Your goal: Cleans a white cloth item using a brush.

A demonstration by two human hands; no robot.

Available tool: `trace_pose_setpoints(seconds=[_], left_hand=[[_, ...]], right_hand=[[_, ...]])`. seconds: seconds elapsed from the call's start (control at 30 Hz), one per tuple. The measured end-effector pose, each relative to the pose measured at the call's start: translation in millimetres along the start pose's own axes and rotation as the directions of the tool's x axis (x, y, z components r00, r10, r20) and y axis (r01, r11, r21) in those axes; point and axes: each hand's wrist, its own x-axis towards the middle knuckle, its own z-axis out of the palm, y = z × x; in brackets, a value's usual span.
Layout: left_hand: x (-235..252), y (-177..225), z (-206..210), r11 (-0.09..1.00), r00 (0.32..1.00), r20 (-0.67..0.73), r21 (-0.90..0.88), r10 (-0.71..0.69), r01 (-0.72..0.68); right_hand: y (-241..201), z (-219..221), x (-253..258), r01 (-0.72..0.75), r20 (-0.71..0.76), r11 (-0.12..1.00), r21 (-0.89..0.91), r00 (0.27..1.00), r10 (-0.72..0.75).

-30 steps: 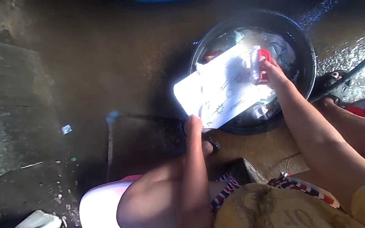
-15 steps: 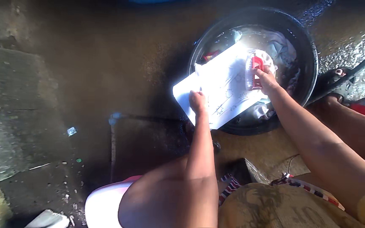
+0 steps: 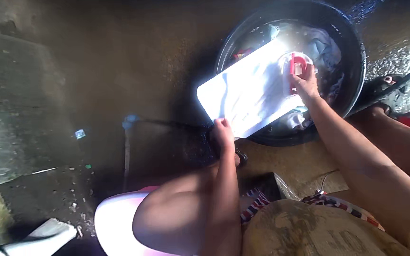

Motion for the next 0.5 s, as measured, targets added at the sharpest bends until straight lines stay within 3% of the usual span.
trace_pose_setpoints(seconds=[0.07, 0.13, 0.2, 0.23, 0.27, 0.3, 0.33, 0.43, 0.5], left_hand=[[-3.0, -24.0, -0.5, 0.994, 0.994, -0.032, 0.024, -0.108, 0.109], [-4.0, -27.7, -1.8, 0.982, 0.981, -0.047, -0.006, -0.191, 0.191], [-1.3, -31.9, -0.4, 0.973, 0.972, -0.051, -0.051, -0.229, 0.226], [1.0, -36.3, 1.0, 0.965, 0.967, -0.034, -0.085, -0.253, 0.250], [2.9, -41.0, 2.1, 0.954, 0.962, -0.011, -0.132, -0.274, 0.270], [4.4, -43.8, 2.2, 0.944, 0.959, 0.005, -0.175, -0.282, 0.278], [6.1, -45.4, 2.3, 0.942, 0.961, 0.015, -0.193, -0.277, 0.275], [7.8, -50.3, 1.4, 0.913, 0.947, 0.076, -0.251, -0.312, 0.321], [10.2, -50.3, 3.1, 0.879, 0.937, 0.100, -0.324, -0.335, 0.349]], right_hand=[[-18.6, 22.5, -28.3, 0.165, 0.075, 0.935, -0.313, 0.986, -0.149], [-26.8, 61.6, -72.4, 0.440, 0.376, 0.729, -0.525, 0.888, -0.264], [-18.0, 103.2, -110.4, 0.703, 0.673, 0.510, -0.495, 0.682, -0.286], [-18.9, 117.2, -119.5, 0.775, 0.785, 0.438, -0.456, 0.582, -0.211], [-26.1, 125.6, -118.1, 0.805, 0.852, 0.401, -0.436, 0.513, -0.105], [-35.5, 129.3, -106.1, 0.806, 0.868, 0.396, -0.439, 0.494, -0.043], [-45.1, 129.4, -84.7, 0.787, 0.852, 0.404, -0.466, 0.522, -0.033], [-71.5, 120.5, -9.5, 0.595, 0.628, 0.463, -0.657, 0.772, -0.099], [-99.0, 116.1, 10.2, 0.463, 0.492, 0.472, -0.750, 0.868, -0.071]])
